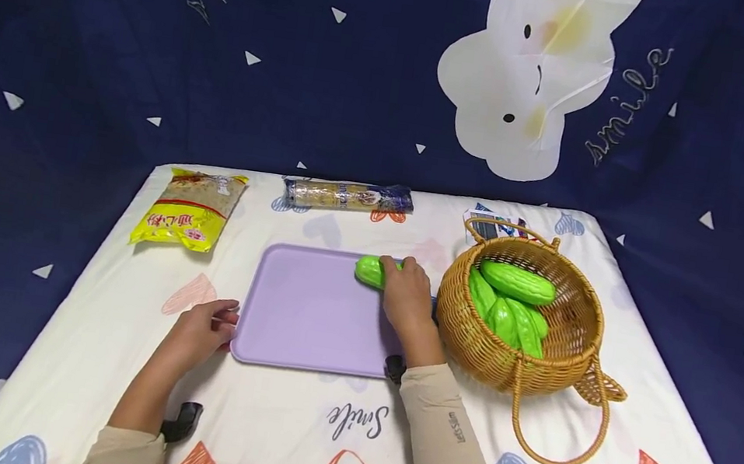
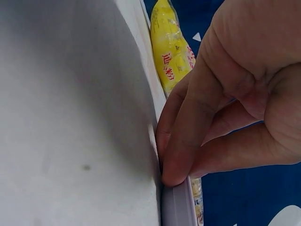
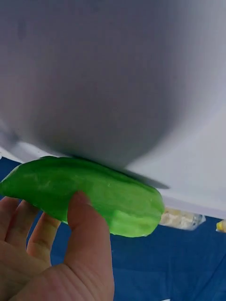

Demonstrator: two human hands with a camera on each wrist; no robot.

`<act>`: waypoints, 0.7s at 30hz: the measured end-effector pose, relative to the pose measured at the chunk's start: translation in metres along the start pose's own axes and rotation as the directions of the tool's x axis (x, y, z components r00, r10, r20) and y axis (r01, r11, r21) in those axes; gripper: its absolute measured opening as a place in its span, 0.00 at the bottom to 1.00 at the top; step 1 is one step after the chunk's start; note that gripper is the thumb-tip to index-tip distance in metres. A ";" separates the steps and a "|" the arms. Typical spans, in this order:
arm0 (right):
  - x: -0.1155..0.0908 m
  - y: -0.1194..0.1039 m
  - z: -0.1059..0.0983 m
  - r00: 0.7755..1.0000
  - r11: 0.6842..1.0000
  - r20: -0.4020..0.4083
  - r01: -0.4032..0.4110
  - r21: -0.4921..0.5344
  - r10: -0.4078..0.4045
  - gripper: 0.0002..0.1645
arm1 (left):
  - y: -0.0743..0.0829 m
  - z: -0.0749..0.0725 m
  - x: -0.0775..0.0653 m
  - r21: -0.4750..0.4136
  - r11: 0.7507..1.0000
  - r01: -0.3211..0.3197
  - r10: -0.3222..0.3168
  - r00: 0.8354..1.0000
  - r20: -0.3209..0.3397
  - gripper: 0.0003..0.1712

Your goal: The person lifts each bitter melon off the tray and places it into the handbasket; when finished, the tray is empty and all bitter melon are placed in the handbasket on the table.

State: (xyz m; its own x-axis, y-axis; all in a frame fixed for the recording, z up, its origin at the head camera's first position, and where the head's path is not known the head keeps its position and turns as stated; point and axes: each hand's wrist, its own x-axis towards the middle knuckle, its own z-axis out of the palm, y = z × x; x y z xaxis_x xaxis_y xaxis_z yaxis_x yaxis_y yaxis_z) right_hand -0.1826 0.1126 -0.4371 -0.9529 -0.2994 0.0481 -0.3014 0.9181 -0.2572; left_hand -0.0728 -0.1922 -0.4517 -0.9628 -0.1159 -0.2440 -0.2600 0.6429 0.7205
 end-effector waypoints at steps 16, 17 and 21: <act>-0.060 -0.011 -0.082 0.919 0.947 -0.374 0.006 0.320 0.120 0.34 | -0.002 -0.004 0.002 0.000 1.000 -0.009 0.009 1.000 0.003 0.27; -0.065 -0.008 -0.088 0.904 0.942 -0.398 -0.012 0.336 0.153 0.34 | -0.002 -0.004 0.002 0.000 1.000 -0.009 0.009 1.000 0.005 0.27; -0.081 0.012 -0.104 0.837 0.910 -0.454 -0.115 0.398 0.304 0.35 | -0.003 -0.007 0.001 0.011 1.000 -0.015 0.015 1.000 0.006 0.27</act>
State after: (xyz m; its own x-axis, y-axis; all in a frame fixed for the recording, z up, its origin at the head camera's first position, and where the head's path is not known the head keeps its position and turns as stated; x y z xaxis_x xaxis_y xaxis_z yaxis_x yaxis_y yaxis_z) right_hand -0.1124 0.1743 -0.3441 -0.9045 0.1463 0.4006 -0.1521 0.7669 -0.6234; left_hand -0.0738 -0.1998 -0.4495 -0.9662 -0.1013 -0.2369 -0.2443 0.6529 0.7170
